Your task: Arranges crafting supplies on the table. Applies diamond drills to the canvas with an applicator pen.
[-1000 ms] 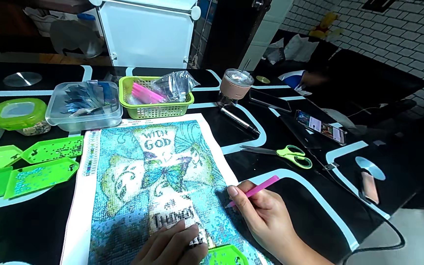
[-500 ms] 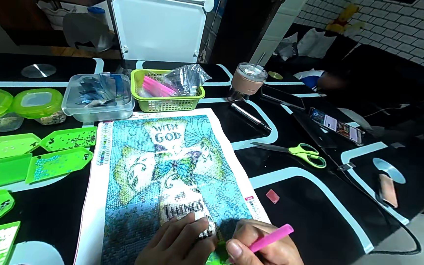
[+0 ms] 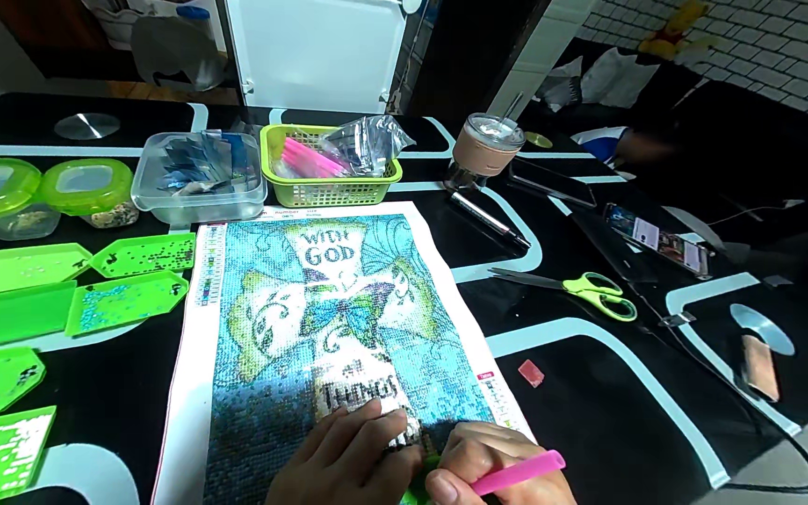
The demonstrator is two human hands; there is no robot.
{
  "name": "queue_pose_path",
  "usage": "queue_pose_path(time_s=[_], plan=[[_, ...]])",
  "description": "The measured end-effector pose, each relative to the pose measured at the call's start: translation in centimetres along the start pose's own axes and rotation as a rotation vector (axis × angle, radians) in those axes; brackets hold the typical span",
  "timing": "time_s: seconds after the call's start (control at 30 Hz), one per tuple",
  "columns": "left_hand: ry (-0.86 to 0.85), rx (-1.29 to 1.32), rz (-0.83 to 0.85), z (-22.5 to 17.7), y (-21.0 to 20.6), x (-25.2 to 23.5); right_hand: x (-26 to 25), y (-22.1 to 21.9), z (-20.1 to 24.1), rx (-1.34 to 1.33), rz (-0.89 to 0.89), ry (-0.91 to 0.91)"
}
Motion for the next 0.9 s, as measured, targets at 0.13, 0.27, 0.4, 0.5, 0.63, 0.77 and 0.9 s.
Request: queue_pose_path(time_s=[0.13, 0.27, 0.4, 0.5, 0.63, 0.77, 0.9], plan=[[-0.006, -0.007, -0.001, 0.0, 0.0, -0.1, 0.0, 0.0, 0.0, 0.009, 0.002, 0.013], [-0.002, 0.009, 0.014, 0.1, 0.0, -0.1, -0.1, 0.8, -0.9, -0.245, -0.077, -0.138], [0.008, 0.030, 0.062, 0.2, 0.0, -0.1, -1.0, 3.8, -4.3, -0.361, -0.272, -0.354], [0.013, 0.042, 0.086, 0.1, 0.0, -0.2, -1.5, 5.5, -6.5, -0.242, -0.341, -0.403], [0.015, 0.041, 0.103, 0.1, 0.0, -0.2, -1.7, 5.5, -6.6, -0.132, -0.348, -0.310], [0.014, 0.042, 0.101, 0.1, 0.0, -0.2, -1.6, 5.3, -6.3, -0.071, -0.361, -0.251], [0.015, 0.038, 0.110, 0.1, 0.0, -0.1, -1.7, 5.4, -6.3, -0.053, -0.363, -0.249]])
Point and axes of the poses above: each hand's wrist, its own x-axis away from the middle knuckle, its own y-axis out of the back of the hand, z = x × y, the point moved 7 cm from there along -x, towards the middle knuckle, and after that the axes turned 1 degree about y, right-handed, at the moved point
